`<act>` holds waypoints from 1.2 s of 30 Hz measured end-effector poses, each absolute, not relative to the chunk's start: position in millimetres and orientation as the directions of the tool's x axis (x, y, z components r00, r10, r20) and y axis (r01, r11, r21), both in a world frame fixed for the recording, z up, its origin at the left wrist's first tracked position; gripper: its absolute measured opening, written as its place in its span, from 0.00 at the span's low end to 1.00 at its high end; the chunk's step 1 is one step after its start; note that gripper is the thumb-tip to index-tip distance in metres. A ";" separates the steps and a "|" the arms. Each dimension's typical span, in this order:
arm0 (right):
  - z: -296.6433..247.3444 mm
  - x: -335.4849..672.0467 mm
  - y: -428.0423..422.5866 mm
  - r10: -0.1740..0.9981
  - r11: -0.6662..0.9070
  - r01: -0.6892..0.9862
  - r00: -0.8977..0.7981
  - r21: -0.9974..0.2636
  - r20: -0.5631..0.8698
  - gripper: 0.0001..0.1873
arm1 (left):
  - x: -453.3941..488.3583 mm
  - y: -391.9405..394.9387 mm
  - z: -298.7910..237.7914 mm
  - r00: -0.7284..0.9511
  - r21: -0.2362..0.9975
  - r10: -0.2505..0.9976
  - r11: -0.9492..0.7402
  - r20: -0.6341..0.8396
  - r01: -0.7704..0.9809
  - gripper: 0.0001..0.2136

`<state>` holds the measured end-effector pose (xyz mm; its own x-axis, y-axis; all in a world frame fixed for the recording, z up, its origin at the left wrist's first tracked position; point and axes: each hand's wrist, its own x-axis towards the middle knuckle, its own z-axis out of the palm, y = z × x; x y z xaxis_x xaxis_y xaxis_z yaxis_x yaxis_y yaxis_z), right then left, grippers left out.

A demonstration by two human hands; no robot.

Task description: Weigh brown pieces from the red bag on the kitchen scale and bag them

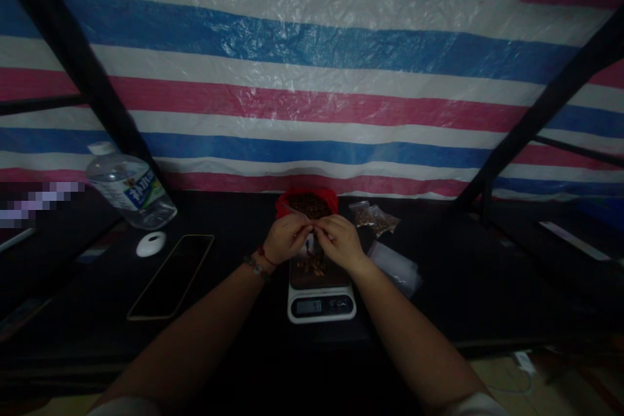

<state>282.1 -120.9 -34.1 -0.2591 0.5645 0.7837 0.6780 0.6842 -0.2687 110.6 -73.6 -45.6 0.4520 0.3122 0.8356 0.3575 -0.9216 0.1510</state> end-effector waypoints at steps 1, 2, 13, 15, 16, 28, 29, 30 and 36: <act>-34.3 280.8 -121.5 0.569 0.673 0.686 -0.241 -0.276 0.786 0.09 | 111.1 -75.0 -44.8 0.454 0.156 0.325 -0.916 0.829 0.370 0.08; -34.8 279.1 -122.2 0.575 0.659 0.697 -0.223 -0.284 0.787 0.08 | 111.8 -76.8 -44.0 0.456 0.159 0.339 -0.908 0.823 0.388 0.08; -39.5 268.6 -124.1 0.658 0.414 0.839 -0.008 -0.353 0.753 0.08 | 120.1 -84.7 -42.4 0.351 0.207 0.413 -0.842 0.840 0.498 0.09; -38.9 272.4 -121.7 0.653 0.440 0.818 -0.008 -0.371 0.757 0.07 | 120.5 -83.5 -44.3 0.364 0.224 0.429 -0.845 0.827 0.486 0.08; -38.8 274.2 -120.4 0.641 0.478 0.798 -0.030 -0.368 0.767 0.08 | 120.5 -82.8 -45.0 0.367 0.234 0.438 -0.844 0.821 0.483 0.08; -45.4 281.7 -113.3 0.593 0.650 0.709 -0.251 -0.271 0.765 0.17 | 118.8 -82.3 -44.1 0.418 0.187 0.410 -0.858 0.810 0.479 0.09; -45.7 282.0 -112.9 0.595 0.656 0.706 -0.266 -0.267 0.759 0.18 | 118.9 -82.8 -43.7 0.440 0.162 0.391 -0.866 0.808 0.473 0.09; -45.7 282.2 -112.8 0.596 0.661 0.702 -0.277 -0.266 0.753 0.19 | 118.6 -83.3 -43.1 0.461 0.141 0.372 -0.876 0.806 0.461 0.09; -38.5 281.8 -116.7 0.629 0.635 0.688 -0.197 -0.351 0.752 0.15 | 108.8 -80.5 -38.3 0.497 0.061 0.277 -0.911 0.822 0.408 0.17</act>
<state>281.8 -116.7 -38.5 -0.1971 0.6291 0.7519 0.6882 0.6350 -0.3509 108.8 -80.5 -38.3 0.4969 0.2774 0.8223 0.4083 -0.9108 0.0606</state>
